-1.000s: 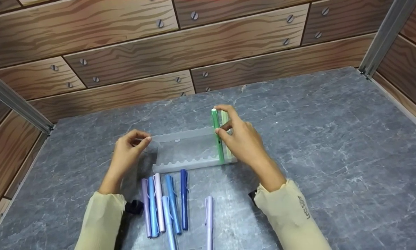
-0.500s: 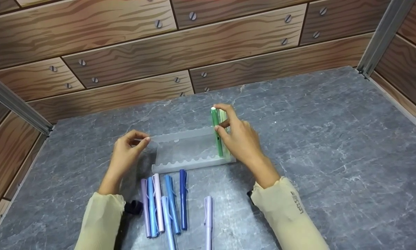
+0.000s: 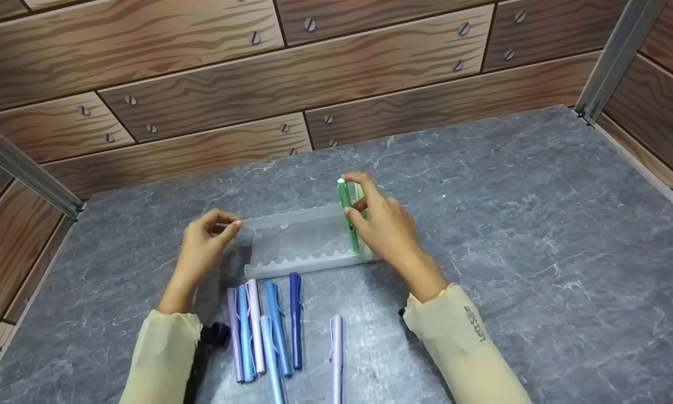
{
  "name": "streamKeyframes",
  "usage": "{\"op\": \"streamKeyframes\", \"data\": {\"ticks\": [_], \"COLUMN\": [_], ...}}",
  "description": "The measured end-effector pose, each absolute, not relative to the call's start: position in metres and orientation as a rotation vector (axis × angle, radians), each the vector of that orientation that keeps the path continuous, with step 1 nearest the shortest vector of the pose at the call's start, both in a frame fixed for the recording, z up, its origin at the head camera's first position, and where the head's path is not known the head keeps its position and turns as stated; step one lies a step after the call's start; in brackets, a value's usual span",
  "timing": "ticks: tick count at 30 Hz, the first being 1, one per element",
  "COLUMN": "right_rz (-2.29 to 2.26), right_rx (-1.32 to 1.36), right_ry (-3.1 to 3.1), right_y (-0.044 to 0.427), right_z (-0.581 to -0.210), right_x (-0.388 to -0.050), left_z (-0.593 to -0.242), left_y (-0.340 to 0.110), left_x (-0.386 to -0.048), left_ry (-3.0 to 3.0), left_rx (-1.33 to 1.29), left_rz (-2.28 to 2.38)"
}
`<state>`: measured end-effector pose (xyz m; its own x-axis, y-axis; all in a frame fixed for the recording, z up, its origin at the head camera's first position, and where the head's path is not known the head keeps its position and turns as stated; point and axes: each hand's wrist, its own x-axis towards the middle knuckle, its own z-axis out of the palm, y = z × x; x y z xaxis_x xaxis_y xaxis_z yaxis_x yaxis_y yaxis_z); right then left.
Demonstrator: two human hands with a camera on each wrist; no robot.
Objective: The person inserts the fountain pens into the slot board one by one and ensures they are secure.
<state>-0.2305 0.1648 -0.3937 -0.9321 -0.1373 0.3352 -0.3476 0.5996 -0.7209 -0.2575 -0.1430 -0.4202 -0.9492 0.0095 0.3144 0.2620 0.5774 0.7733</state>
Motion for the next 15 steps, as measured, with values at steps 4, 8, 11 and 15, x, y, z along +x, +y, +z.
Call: {"op": "streamKeyframes", "data": {"ticks": [4, 8, 11, 15], "right_rz": [1.205, 1.164, 1.142, 1.131], "right_rx": [0.404, 0.399, 0.395, 0.38], "right_ry": [-2.587, -2.596, -2.602, -2.613], "right_y": [0.163, 0.1632, 0.1637, 0.1636], "right_z": [-0.396, -0.3983, -0.3989, -0.3988], "right_x": [-0.2314, -0.2312, -0.2308, -0.2302], "left_z": [-0.4205, -0.4212, -0.4214, -0.4209], "left_y": [-0.1436, -0.1431, -0.1424, -0.1415], "left_x": [-0.2582, -0.258, -0.2576, -0.2576], "left_ry": [-2.52, -2.514, -2.516, -2.517], "left_rx": [-0.252, -0.253, -0.245, -0.23], "left_rz": [-1.285, -1.284, -1.293, -1.298]}}
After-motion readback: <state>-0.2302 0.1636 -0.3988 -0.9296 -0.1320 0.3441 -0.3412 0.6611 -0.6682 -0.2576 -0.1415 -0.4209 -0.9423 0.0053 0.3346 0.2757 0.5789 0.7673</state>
